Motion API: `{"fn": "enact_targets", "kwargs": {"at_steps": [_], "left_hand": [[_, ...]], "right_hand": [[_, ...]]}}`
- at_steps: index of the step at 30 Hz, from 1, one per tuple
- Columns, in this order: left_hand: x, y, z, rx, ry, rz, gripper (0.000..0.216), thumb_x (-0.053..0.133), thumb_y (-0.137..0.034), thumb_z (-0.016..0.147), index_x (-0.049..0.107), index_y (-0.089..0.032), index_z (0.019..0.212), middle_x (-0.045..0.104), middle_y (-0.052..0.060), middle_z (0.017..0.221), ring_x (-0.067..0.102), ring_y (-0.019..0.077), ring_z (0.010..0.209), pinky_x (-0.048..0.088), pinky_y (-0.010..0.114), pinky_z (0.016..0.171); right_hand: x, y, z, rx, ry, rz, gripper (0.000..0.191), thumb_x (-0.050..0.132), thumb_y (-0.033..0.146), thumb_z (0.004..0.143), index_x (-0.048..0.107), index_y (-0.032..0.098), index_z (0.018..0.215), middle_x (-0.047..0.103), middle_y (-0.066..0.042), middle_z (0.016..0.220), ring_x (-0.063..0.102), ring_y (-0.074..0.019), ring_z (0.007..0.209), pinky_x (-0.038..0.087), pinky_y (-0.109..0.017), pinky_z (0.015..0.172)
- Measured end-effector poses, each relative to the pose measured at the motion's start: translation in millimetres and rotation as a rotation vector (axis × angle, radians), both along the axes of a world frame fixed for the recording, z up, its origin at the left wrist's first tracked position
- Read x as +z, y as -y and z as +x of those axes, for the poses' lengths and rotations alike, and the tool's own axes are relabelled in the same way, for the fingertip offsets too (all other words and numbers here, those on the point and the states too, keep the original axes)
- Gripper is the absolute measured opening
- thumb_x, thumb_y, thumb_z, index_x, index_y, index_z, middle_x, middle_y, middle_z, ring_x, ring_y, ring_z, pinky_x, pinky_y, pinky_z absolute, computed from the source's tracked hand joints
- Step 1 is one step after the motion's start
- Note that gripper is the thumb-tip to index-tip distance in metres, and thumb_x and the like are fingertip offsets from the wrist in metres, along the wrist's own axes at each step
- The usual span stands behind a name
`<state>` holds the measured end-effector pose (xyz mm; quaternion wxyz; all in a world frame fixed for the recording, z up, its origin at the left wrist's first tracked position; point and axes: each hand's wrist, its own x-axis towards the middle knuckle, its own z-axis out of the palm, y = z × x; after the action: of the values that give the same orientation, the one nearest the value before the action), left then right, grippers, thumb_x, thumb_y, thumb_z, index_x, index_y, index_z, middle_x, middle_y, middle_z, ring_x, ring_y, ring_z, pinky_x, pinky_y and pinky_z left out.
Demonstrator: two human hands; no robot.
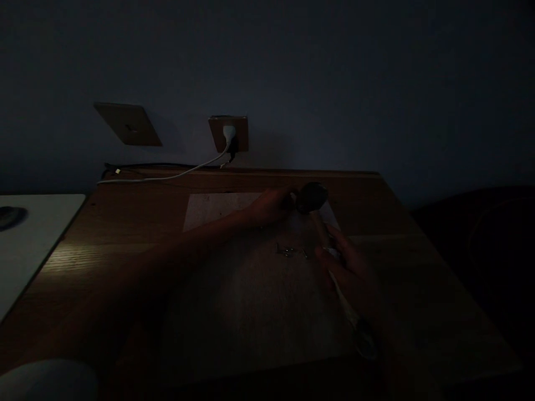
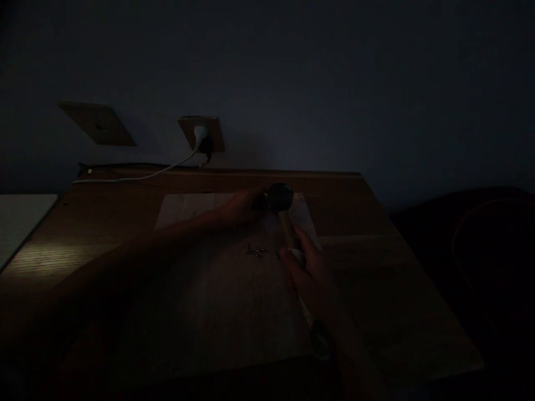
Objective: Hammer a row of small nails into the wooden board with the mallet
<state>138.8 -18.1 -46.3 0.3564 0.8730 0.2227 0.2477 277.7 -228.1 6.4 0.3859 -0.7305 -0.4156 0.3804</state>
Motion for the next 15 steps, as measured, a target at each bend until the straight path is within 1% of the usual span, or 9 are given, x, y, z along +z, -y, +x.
{"fn": "enact_targets", "kwargs": {"at_steps": [3, 7, 11, 15], "left_hand": [[1.0, -0.5, -0.1, 0.002, 0.001, -0.008, 0.054, 0.068, -0.004, 0.078, 0.063, -0.012, 0.131, 0.078, 0.008, 0.101, 0.074, 0.0188, 0.088, 0.056, 0.027, 0.082], [1.6, -0.4, -0.3, 0.001, -0.012, -0.027, 0.052, 0.069, -0.006, 0.079, 0.064, -0.013, 0.130, 0.078, 0.005, 0.096, 0.075, 0.0184, 0.085, 0.056, 0.026, 0.080], [-0.2, 0.1, 0.3, 0.017, -0.023, -0.006, 0.054, 0.068, -0.006, 0.079, 0.062, -0.014, 0.132, 0.079, 0.005, 0.100, 0.075, 0.0192, 0.089, 0.056, 0.028, 0.084], [-0.9, -3.1, -1.0, 0.000, -0.003, 0.006, 0.056, 0.069, -0.007, 0.078, 0.061, -0.014, 0.133, 0.078, 0.007, 0.106, 0.075, 0.0195, 0.093, 0.056, 0.027, 0.083]], "right_hand": [[-3.4, 0.7, 0.8, 0.017, -0.017, -0.002, 0.068, 0.066, 0.052, 0.090, 0.054, 0.021, 0.150, 0.054, 0.007, 0.050, 0.048, -0.0145, 0.037, 0.040, -0.025, 0.037], [-2.0, 1.0, -0.6, 0.004, -0.053, 0.014, 0.073, 0.065, 0.054, 0.091, 0.049, 0.018, 0.153, 0.050, 0.009, 0.045, 0.044, -0.0143, 0.035, 0.037, -0.024, 0.036], [-0.3, -1.4, -1.4, 0.032, -0.048, 0.006, 0.068, 0.066, 0.053, 0.090, 0.055, 0.018, 0.148, 0.052, 0.008, 0.046, 0.045, -0.0138, 0.036, 0.038, -0.024, 0.036], [-2.9, -2.2, 1.3, 0.055, -0.062, 0.020, 0.067, 0.064, 0.052, 0.093, 0.053, 0.019, 0.150, 0.051, 0.009, 0.045, 0.044, -0.0128, 0.035, 0.037, -0.023, 0.036]]}}
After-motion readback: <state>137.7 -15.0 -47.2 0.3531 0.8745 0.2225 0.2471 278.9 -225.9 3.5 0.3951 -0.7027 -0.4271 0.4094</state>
